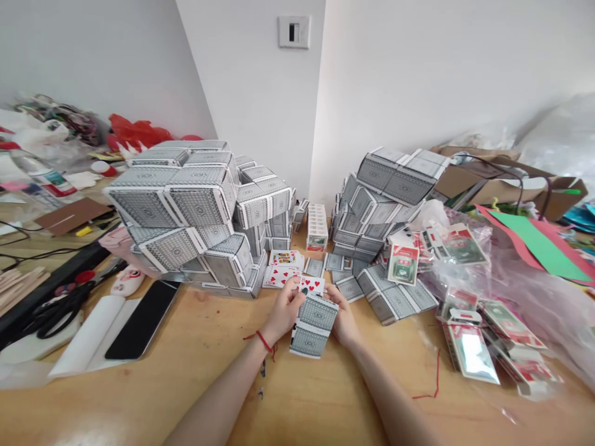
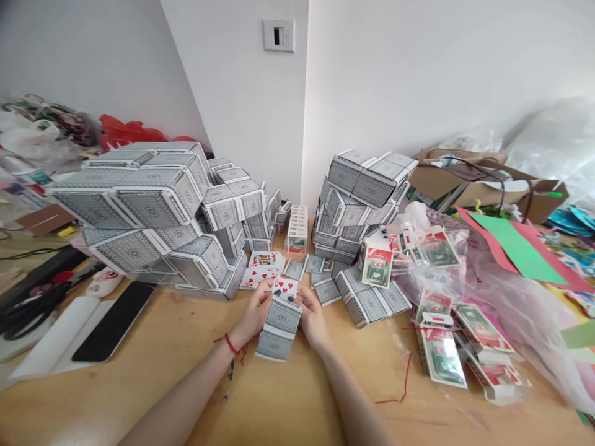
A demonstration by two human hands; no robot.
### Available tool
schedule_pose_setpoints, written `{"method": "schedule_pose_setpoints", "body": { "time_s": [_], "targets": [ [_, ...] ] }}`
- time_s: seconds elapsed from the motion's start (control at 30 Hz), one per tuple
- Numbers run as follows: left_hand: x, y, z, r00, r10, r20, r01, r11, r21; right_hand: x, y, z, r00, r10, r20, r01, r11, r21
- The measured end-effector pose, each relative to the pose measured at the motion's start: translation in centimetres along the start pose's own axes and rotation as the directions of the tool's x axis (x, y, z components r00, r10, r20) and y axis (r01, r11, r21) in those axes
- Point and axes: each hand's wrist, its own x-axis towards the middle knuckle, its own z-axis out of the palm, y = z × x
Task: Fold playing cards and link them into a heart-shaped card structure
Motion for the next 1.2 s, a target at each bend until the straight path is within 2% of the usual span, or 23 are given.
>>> {"method": "schedule_pose_setpoints", "body": {
  "time_s": [0.23,0.3,0.37,0.47,0.53,0.63,0.7,0.77,0.9,0.97,1.03,1.1,1.2],
  "targets": [
    [-0.1,0.7,0.5,0.997,0.043,-0.071,-0.041,0.999,0.029,0.1,0.0,0.3,0.999,-0.007,-0.045,0.009,0.999,0.049],
    [-0.2,0.8,0.4,0.997,0.066,-0.042,-0.065,0.998,0.012,0.2,0.3,0.1,0.997,-0.013,-0.080,0.015,0.999,0.030],
    [-0.3,0.7,0.2,0.996,0.088,0.032,-0.087,0.995,-0.040,0.4,0.6,-0.1,0.992,-0.017,-0.123,0.021,0.999,0.028],
    [-0.4,0.3,0.2,0.991,0.095,0.094,-0.085,0.991,-0.106,0.3,0.9,-0.2,0.988,0.015,-0.154,-0.001,0.996,0.087],
    [-0.3,0.0,0.4,0.996,0.074,0.047,-0.069,0.992,-0.101,0.2,0.8,-0.1,0.988,0.045,-0.146,-0.026,0.991,0.129],
    [-0.2,-0.3,0.8,0.990,0.074,-0.116,-0.079,0.996,-0.039,0.1,0.5,0.2,0.989,0.064,-0.132,-0.046,0.990,0.136],
    [-0.2,-0.3,0.8,0.974,0.108,-0.198,-0.105,0.994,0.025,0.1,0.3,0.3,0.989,0.047,-0.139,-0.028,0.990,0.135],
    [-0.3,-0.2,0.6,0.962,0.166,-0.216,-0.143,0.983,0.117,0.2,0.0,0.3,0.991,0.033,-0.131,-0.013,0.988,0.155],
    [-0.7,0.6,0.1,0.940,0.317,-0.124,-0.254,0.896,0.365,0.6,-0.3,-0.2,0.992,0.117,-0.055,-0.108,0.985,0.137],
    [-1.0,0.9,0.1,0.931,0.359,-0.067,-0.292,0.843,0.452,0.7,-0.2,-0.5,0.984,0.171,-0.060,-0.165,0.983,0.086],
    [-1.2,1.1,0.2,0.927,0.373,-0.026,-0.314,0.813,0.490,0.7,-0.1,-0.7,0.972,0.232,-0.037,-0.230,0.971,0.059],
    [-1.3,1.2,0.3,0.930,0.366,0.001,-0.320,0.810,0.492,0.7,0.0,-0.9,0.956,0.291,0.040,-0.293,0.955,0.051],
    [-1.3,1.1,0.2,0.945,0.327,0.011,-0.295,0.838,0.459,0.6,-0.1,-0.9,0.952,0.282,0.119,-0.289,0.956,0.045]
  ]
}}
